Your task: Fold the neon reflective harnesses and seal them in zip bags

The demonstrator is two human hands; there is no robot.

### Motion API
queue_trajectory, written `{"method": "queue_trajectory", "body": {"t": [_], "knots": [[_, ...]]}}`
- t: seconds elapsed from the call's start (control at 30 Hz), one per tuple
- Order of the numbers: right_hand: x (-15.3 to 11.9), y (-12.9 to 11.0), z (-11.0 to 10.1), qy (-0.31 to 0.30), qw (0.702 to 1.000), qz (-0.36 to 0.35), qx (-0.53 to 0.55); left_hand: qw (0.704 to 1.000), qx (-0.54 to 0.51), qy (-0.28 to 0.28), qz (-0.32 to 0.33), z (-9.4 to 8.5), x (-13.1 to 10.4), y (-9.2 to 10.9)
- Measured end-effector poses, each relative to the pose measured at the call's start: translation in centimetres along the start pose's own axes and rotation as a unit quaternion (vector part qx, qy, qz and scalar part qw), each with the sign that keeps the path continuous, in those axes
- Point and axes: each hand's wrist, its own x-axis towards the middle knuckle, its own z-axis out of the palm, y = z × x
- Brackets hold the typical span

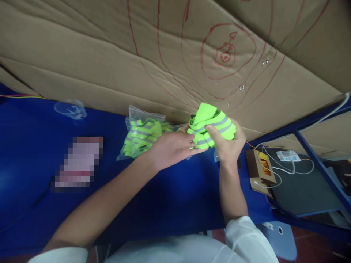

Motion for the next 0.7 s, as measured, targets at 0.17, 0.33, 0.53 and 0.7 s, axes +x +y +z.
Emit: {"method": "queue_trajectory", "body": {"t": [0.17, 0.33, 0.53, 0.7], "knots": [[-0.7, 0.2, 0.3, -0.125, 0.957, -0.245, -0.096, 0.992, -0.042, 0.078, 0.084, 2.0, -1.0, 1.3], [-0.8, -0.4, 0.9, -0.269, 0.923, -0.264, -0.076, 0.971, -0.003, 0.182, 0.156, 1.8, -1.5, 1.8], [-2.5, -1.2, 2.3, -0.255, 0.96, -0.026, 0.112, 0.957, 0.133, 0.185, 0.18, -0.1, -0.5, 1.3], [-3.4, -0.4, 2.3, -0.105, 0.947, 0.189, 0.239, 0.956, 0.197, 0.12, 0.182, -0.5, -0.2, -0.2]]}}
